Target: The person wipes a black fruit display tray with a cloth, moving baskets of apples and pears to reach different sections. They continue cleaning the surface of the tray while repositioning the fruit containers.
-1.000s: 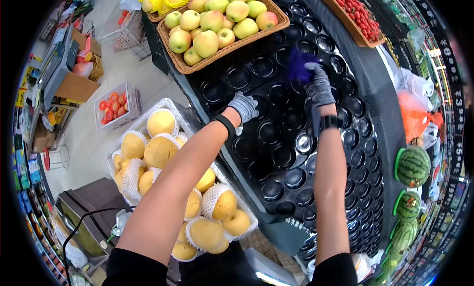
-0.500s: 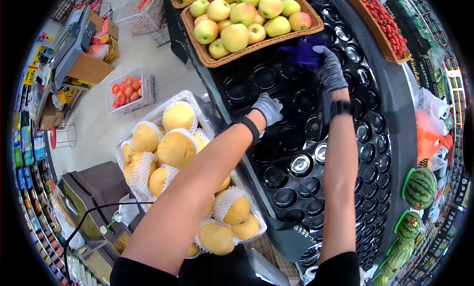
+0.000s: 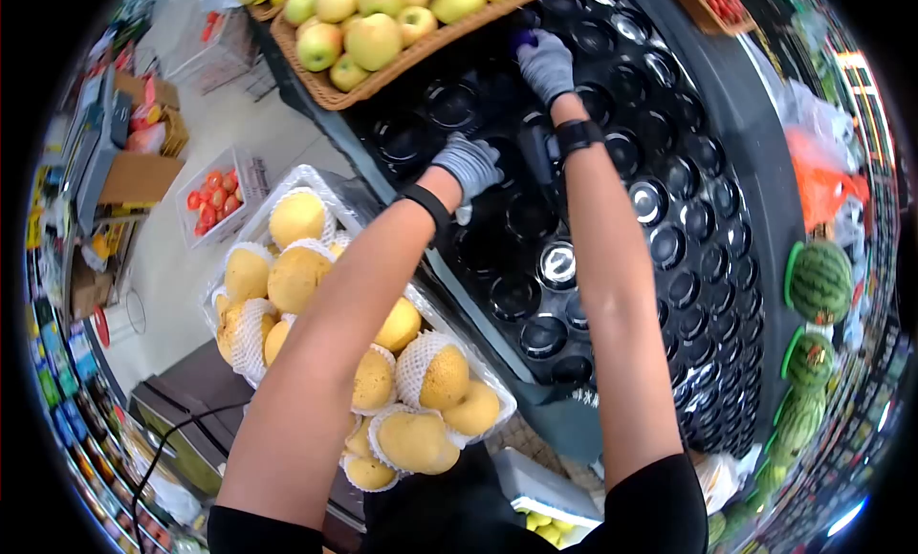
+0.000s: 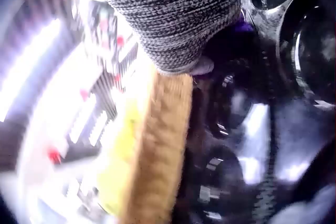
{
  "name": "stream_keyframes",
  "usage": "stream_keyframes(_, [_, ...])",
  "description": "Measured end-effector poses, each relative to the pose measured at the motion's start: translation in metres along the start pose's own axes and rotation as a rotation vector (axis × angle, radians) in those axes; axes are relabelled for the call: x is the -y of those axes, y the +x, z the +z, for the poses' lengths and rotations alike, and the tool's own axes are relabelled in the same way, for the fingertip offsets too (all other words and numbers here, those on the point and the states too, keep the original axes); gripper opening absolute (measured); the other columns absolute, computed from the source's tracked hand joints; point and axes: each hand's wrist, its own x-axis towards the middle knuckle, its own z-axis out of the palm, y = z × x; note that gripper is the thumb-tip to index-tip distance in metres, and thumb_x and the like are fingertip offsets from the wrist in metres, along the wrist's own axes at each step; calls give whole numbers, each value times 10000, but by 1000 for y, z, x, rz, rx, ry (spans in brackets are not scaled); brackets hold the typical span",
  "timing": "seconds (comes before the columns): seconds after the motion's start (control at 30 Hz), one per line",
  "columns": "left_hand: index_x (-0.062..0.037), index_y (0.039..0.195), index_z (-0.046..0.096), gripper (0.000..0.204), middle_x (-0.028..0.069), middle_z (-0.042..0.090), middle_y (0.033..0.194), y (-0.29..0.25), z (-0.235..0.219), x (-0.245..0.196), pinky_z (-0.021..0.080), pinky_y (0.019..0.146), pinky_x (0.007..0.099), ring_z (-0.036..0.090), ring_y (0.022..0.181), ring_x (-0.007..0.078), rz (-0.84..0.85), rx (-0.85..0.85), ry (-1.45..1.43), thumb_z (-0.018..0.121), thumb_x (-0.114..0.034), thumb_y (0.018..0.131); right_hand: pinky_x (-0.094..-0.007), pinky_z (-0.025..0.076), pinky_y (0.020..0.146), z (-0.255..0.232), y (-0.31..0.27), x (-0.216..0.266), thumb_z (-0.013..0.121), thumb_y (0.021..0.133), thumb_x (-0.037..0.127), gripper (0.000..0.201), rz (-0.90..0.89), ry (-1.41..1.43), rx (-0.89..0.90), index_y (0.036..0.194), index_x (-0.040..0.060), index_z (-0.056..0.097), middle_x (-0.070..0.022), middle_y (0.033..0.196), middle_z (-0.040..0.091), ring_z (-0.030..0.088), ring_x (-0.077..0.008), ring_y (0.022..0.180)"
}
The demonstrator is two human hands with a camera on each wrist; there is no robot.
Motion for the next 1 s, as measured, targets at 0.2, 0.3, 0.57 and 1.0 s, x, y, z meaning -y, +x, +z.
stream_keyframes(0.2, [-191,1279,615,622,99,546,1263,0,2,0,488,881,551,526,1231,301,22,1,65,831,-221,696,-270,523,940,-138,-98,-4,743,807,96,453,-526,-365,-148,1227,21,590,-92,1173,664,645,-169,1067])
stream_keyframes(0.3, [-183,1318,588,679,101,551,1241,-5,-9,-2,494,873,534,530,1222,290,41,43,95,837,-228,689,-367,509,934,-110,-166,-68,668,813,25,308,-287,-237,-190,1118,69,658,-106,1029,693,649,-260,995])
stream_keyframes(0.57, [-147,1350,559,989,105,545,1263,-2,-12,-2,487,894,540,500,1246,316,46,71,55,944,-389,472,-378,463,999,-76,-259,45,669,754,7,368,-413,559,472,1112,88,699,-127,1095,687,624,-309,1075])
stream_keyframes(1.0, [-162,1333,570,832,107,561,1233,-6,-10,-3,498,877,518,545,1201,309,52,41,91,905,-295,582,-336,533,883,-74,-219,-27,739,770,170,461,362,482,156,1163,-41,623,-185,1032,699,679,-260,949])
